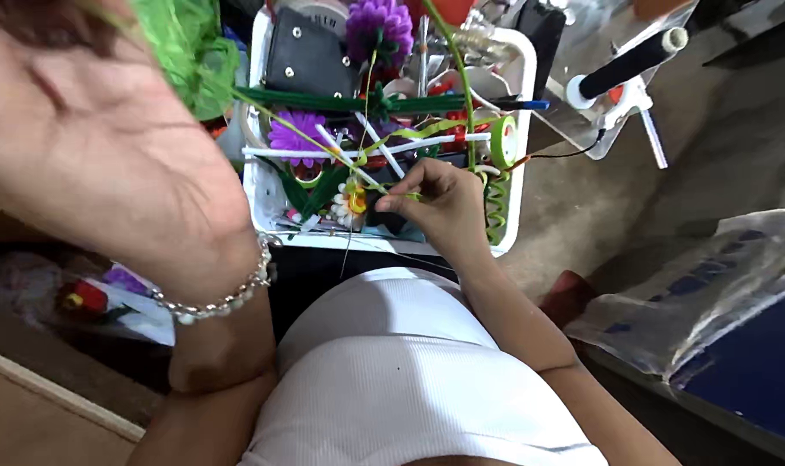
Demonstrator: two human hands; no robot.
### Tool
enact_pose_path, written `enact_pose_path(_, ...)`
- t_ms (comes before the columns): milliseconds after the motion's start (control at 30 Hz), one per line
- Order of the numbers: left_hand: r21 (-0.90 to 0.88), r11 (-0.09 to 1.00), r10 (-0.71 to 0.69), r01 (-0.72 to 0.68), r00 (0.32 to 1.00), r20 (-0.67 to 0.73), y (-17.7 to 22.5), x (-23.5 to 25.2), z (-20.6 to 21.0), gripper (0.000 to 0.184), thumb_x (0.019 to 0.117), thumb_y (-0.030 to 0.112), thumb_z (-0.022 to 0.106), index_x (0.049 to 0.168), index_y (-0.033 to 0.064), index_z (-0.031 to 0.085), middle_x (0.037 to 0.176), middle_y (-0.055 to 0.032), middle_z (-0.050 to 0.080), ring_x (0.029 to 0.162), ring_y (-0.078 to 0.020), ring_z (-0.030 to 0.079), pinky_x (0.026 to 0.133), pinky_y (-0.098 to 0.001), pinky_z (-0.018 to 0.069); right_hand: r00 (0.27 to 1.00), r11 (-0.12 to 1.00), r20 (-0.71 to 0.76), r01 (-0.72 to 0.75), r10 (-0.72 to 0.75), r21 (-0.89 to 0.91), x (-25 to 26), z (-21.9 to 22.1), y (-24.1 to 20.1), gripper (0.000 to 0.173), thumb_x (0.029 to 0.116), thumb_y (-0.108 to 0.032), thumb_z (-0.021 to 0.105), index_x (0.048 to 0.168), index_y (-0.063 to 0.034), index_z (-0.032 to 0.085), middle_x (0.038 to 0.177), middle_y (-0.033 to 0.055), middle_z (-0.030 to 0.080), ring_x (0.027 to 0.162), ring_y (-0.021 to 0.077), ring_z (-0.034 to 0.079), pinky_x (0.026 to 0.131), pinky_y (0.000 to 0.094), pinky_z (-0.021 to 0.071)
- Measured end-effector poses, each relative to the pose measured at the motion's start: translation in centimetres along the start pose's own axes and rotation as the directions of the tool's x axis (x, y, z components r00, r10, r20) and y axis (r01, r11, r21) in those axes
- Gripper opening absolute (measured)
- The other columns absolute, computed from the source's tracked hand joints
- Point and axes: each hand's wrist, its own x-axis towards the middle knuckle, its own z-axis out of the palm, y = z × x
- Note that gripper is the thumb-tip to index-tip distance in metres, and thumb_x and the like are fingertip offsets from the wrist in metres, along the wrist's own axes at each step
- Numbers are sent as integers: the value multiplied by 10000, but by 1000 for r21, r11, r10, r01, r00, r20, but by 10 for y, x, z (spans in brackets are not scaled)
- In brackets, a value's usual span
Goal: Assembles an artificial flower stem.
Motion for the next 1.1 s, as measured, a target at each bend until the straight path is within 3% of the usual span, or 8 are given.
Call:
enact_pose_path(100,67,997,28,-30,999,27,-2,-12,-11,257,1107,62,260,1100,50,517,1050,-44,620,1061,-136,633,1029,-298,500,999,999,-22,44,-45,-21,-1,2,4,213,806,-183,866,859,-48,710,747,15,675,603,35,572,542,193,477)
enact_pose_path(400,-110,980,-146,165,976,163,6,14,-36,324,1109,81,201,1118,13,518,1042,-82,621,990,-130,645,951,-236,526,944,964,321,-146,69,223,-3,-7,3,114,863,-112,809,957,-62,767,837,5,742,712,67,691,673,257,604)
enact_pose_path(467,-109,979,-148,171,971,188,7,16,-38,289,1104,56,246,1154,5,526,1093,-81,640,1061,-132,648,1001,-242,513,948,972,314,-112,42,208,-4,-6,5,105,875,-135,802,945,-67,764,840,-2,736,729,51,675,674,240,581)
enact_pose_path(567,-106,981,-144,165,972,186,6,23,-42,244,1102,51,299,1184,17,526,1160,-79,654,1145,-140,644,1057,-251,495,949,979,283,89,-139,182,-5,-4,8,98,921,-144,751,942,-48,751,897,15,725,826,55,683,760,236,592)
enact_pose_path(700,-104,974,-186,202,972,147,5,34,-51,261,1079,15,292,1138,52,544,1061,-41,676,1020,-84,674,951,-196,536,903,945,310,230,-296,231,-5,-3,4,143,956,-152,710,949,-13,742,910,39,726,866,59,685,798,235,581)
enact_pose_path(800,-175,935,-285,309,947,150,1,42,-44,277,1060,-5,283,1142,57,540,989,-10,661,930,-38,673,875,-137,540,892,944,344,213,-293,253,-5,-1,2,158,973,-155,689,968,-5,740,919,49,733,876,49,683,821,216,568)
enact_pose_path(967,-181,944,-258,277,959,121,-5,42,-44,253,1081,23,288,1143,82,525,1005,4,649,948,-14,662,892,-122,524,914,955,322,173,-246,240,-4,0,2,150,974,-152,688,974,-15,750,915,40,742,864,37,685,808,206,564)
enact_pose_path(1100,-273,903,-272,333,933,237,1,54,-56,257,1089,55,263,1189,81,499,964,3,622,874,-3,649,811,-91,519,878,921,415,68,-238,384,-3,-4,3,179,1009,-119,635,1061,18,738,988,48,748,941,33,691,888,219,571)
